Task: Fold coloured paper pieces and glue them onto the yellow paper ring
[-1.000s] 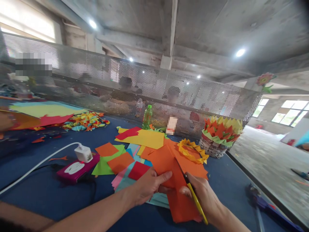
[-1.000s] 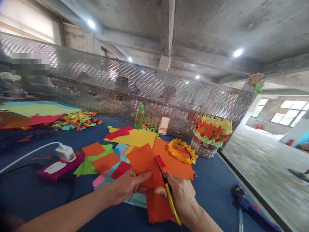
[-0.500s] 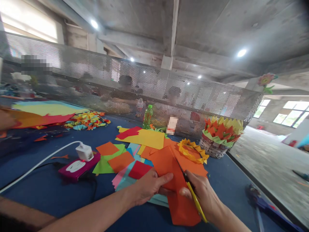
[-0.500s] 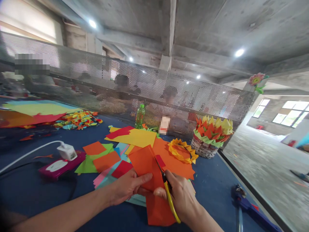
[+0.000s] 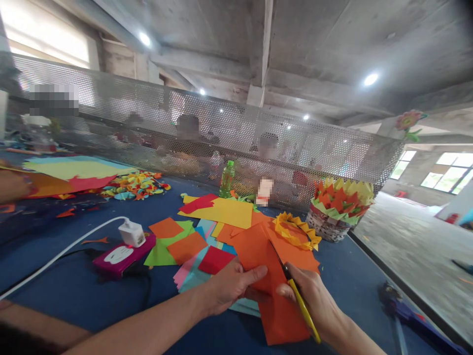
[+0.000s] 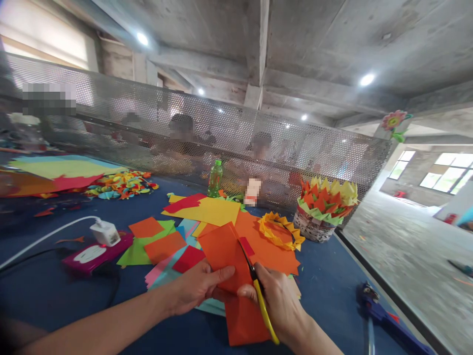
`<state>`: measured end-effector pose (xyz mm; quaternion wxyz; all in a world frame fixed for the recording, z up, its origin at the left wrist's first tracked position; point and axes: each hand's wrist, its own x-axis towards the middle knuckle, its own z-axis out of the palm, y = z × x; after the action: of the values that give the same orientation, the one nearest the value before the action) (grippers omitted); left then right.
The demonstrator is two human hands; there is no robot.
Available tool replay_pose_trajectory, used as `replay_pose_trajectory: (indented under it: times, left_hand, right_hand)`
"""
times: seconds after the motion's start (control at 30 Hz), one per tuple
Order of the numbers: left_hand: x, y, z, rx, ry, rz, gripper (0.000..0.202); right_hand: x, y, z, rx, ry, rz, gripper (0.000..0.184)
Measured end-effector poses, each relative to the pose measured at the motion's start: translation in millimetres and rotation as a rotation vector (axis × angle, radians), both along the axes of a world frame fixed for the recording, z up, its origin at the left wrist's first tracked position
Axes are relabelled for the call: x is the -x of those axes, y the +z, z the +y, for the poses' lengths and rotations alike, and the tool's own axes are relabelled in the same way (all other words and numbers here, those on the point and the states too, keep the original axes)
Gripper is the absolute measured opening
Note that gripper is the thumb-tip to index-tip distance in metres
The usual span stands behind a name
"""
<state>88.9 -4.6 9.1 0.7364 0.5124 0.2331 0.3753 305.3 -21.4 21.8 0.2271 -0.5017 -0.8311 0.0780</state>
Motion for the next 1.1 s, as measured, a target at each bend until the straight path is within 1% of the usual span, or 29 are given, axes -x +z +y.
replay_pose_trajectory:
  times: [0.2,0.3,0.47,0.63,0.83,1.0,1.1]
  left_hand:
    - [0.5,-3.1,1.0,0.002,-0.011,-0.014,0.052]
    - [0.3,-2.4,0.8,0.000,-0.017,-0.021,0.052]
    - [-0.8,-1.0,-1.2,0.008,-0.042,-0.009,0.051]
    - [-1.0,-0.2,-2.3,0.026,-0.042,0.001,0.053]
    - [-1.3,0.1,-2.5,0.033,-0.041,0.001,0.049]
    - [-0.4,1.6,-3.4,0.025,-0.058,-0.003,0.049]
    - [-0.2,1.8,-4.0,0.023,-0.060,-0.006,0.053]
  right_hand:
    - [0.4,3.0,-0.5,-0.024,0.008,-0.002,0.066]
    - [0.9,4.2,-1.2,-0.041,0.007,-0.002,0.065]
    - [2.2,5.5,-2.9,-0.039,0.007,0.004,0.070]
    - [3.5,6.5,-3.0,-0.053,0.027,0.032,0.068]
    - [1.8,1.2,-0.9,-0.050,0.045,0.044,0.064]
    - [-0.2,-3.2,0.4,-0.049,0.042,0.030,0.062]
    - [0.0,-2.7,0.8,-0.060,0.041,0.028,0.064]
